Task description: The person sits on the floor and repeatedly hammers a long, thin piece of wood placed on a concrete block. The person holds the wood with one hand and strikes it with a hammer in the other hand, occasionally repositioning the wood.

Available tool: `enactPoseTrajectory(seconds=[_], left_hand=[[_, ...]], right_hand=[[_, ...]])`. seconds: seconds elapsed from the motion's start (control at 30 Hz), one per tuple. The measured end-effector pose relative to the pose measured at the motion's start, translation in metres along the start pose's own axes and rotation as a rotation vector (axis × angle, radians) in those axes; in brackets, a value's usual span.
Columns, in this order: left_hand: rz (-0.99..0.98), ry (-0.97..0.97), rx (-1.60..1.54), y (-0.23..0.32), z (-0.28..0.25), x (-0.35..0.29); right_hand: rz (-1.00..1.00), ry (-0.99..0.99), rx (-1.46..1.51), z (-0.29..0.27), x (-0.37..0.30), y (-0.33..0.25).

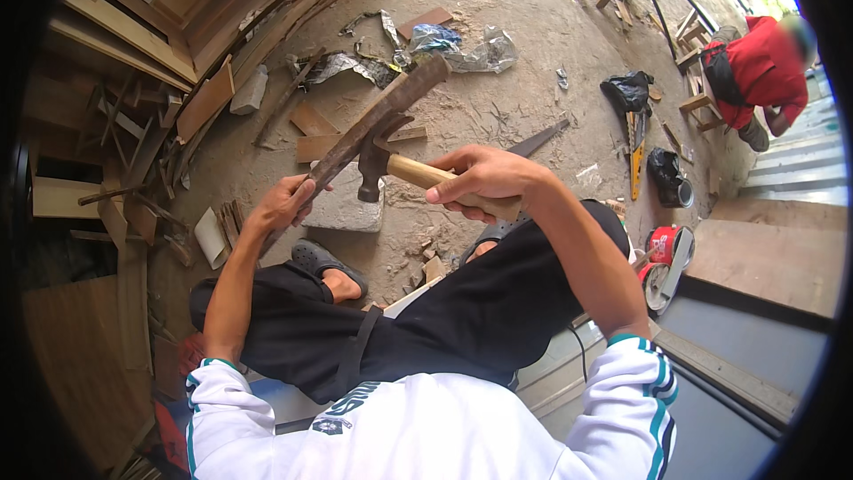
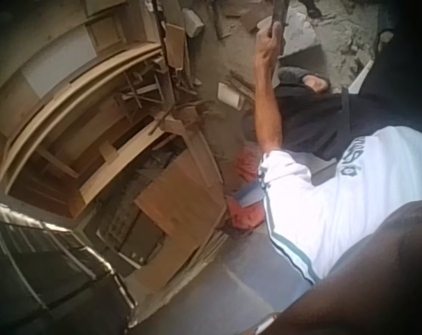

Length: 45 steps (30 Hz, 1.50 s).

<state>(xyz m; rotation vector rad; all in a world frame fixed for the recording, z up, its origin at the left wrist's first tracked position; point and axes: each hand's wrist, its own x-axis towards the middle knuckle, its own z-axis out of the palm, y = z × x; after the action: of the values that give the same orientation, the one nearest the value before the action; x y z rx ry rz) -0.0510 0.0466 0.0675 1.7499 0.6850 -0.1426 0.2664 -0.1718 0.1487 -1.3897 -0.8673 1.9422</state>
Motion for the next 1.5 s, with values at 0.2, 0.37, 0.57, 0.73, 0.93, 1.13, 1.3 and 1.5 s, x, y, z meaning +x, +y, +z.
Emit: enactPoseTrajectory(seconds=[0.2,0.37,0.57,0.73,0.93,1.13,1.3,1.5], left_hand=[[0.050,0.084,-0.322,-0.001,0.057,0.031],[0.102,0.070,-0.204,0.000,0.039,0.037],[0.091,-0.029,-0.143,-0.007,0.007,0.019],[0.131,0.046,-0.242,0.014,-0.007,-0.004],[0.117,0.021,-0.291,0.016,-0.026,-0.017],[0.150,0.072,-0.348,0.014,-0.015,-0.013],[0.104,0.220,-0.184,0.020,-0.003,-0.006],[-0.005,0.205,0.061,0.039,0.002,-0.008]], right_hand=[[-0.132,0.109,0.173,0.007,0.016,-0.008],[-0.119,0.154,-0.085,-0.002,-0.001,-0.016],[0.001,0.091,-0.239,-0.005,-0.013,-0.011],[0.063,0.310,-0.395,0.002,-0.008,0.003],[0.089,0.812,-0.510,-0.004,0.001,0.009],[-0.339,0.795,-0.010,-0.005,0.006,0.025],[-0.247,0.495,-0.077,-0.006,-0.010,0.016],[-0.066,0.271,-0.171,0.011,-0.001,0.007]])
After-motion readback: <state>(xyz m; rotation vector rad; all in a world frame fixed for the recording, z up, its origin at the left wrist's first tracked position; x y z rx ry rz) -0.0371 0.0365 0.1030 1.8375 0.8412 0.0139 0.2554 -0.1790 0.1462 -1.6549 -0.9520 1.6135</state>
